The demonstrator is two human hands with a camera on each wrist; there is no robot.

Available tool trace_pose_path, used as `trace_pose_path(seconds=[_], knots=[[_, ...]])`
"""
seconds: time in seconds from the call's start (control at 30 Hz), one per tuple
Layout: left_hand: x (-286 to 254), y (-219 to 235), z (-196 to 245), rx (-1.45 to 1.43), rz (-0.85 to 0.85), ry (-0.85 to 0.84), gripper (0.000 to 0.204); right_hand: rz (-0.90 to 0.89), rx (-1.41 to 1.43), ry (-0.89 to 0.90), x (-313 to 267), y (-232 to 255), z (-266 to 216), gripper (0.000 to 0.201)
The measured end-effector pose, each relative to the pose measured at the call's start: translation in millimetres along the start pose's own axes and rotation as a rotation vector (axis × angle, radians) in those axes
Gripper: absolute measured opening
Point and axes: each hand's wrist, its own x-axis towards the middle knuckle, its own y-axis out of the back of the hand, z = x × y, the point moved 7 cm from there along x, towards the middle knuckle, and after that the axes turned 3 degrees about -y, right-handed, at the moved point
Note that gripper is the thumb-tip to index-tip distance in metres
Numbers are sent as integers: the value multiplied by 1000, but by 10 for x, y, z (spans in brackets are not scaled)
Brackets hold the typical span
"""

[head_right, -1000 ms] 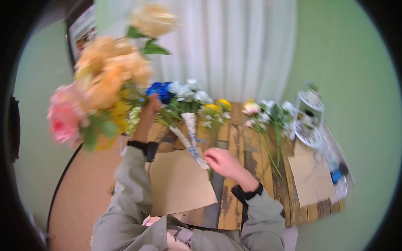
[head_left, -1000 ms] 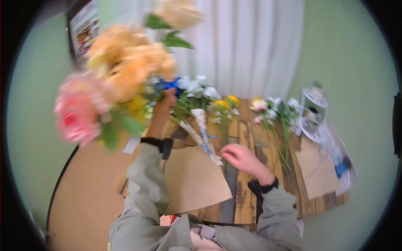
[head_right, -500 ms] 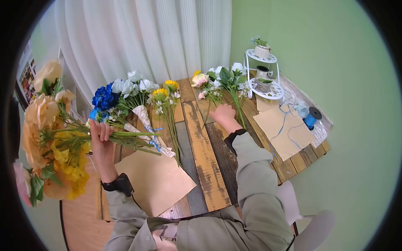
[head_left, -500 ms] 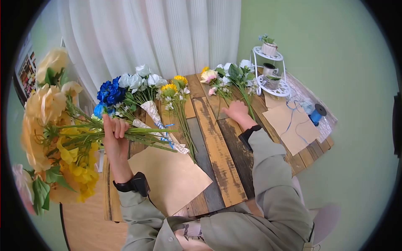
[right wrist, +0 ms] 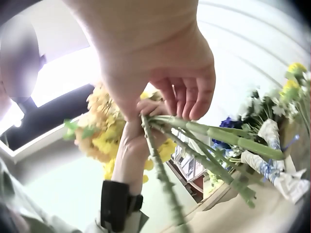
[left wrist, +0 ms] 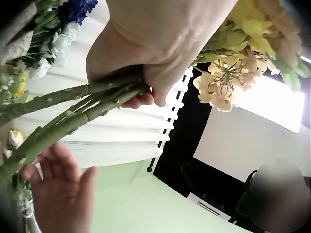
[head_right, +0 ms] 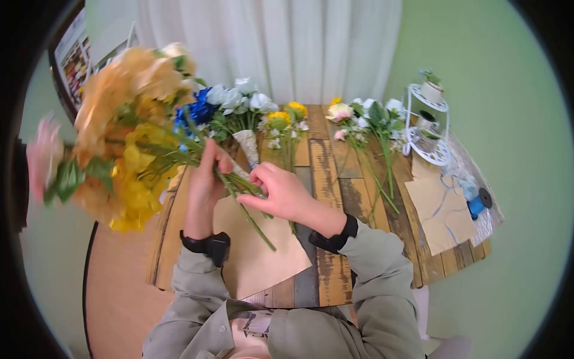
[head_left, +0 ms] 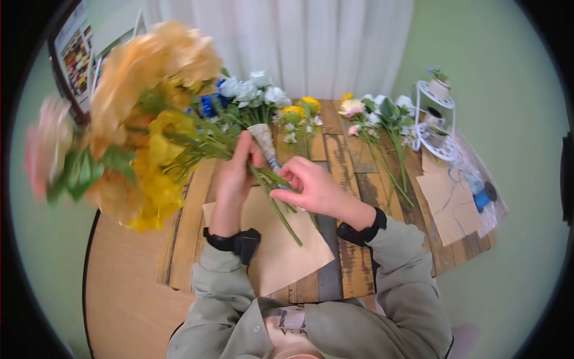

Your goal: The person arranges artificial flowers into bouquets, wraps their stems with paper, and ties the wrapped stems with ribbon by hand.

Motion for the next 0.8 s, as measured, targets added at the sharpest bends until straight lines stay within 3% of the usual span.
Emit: trace_pose_path(seconds=[0.13,0.23,0.3,0.33,0.4,0.47,0.53,0.6,0.67,0.8], knots=[[-5,58,-105,-14,28,121,29,66,-227,140,14,-131,-101,23],[-19,-13,-110,-31,69,63,26,122,-142,52,19,-137,-76,22],[-33,0,-210,-14,67,109,26,189,-75,98,-47,-34,-175,21],[-32,11,-273,18,80,143,26,163,19,29,-35,9,-132,18],[-68,-19,-265,-24,97,158,26,203,10,-118,39,168,391,18],[-102,-39,-144,-14,120,122,22,338,-344,-329,-4,581,1088,20],[-88,68,-145,-44,100,130,21,153,-789,-737,-253,1010,1832,22],[-67,90,-123,-73,84,125,19,204,-898,-1005,-765,1381,2691,24],[-55,102,-42,-106,116,84,17,79,-923,-961,-1091,1450,3088,24],[-34,78,75,-96,36,31,19,208,-878,-904,-1141,1627,2981,22]])
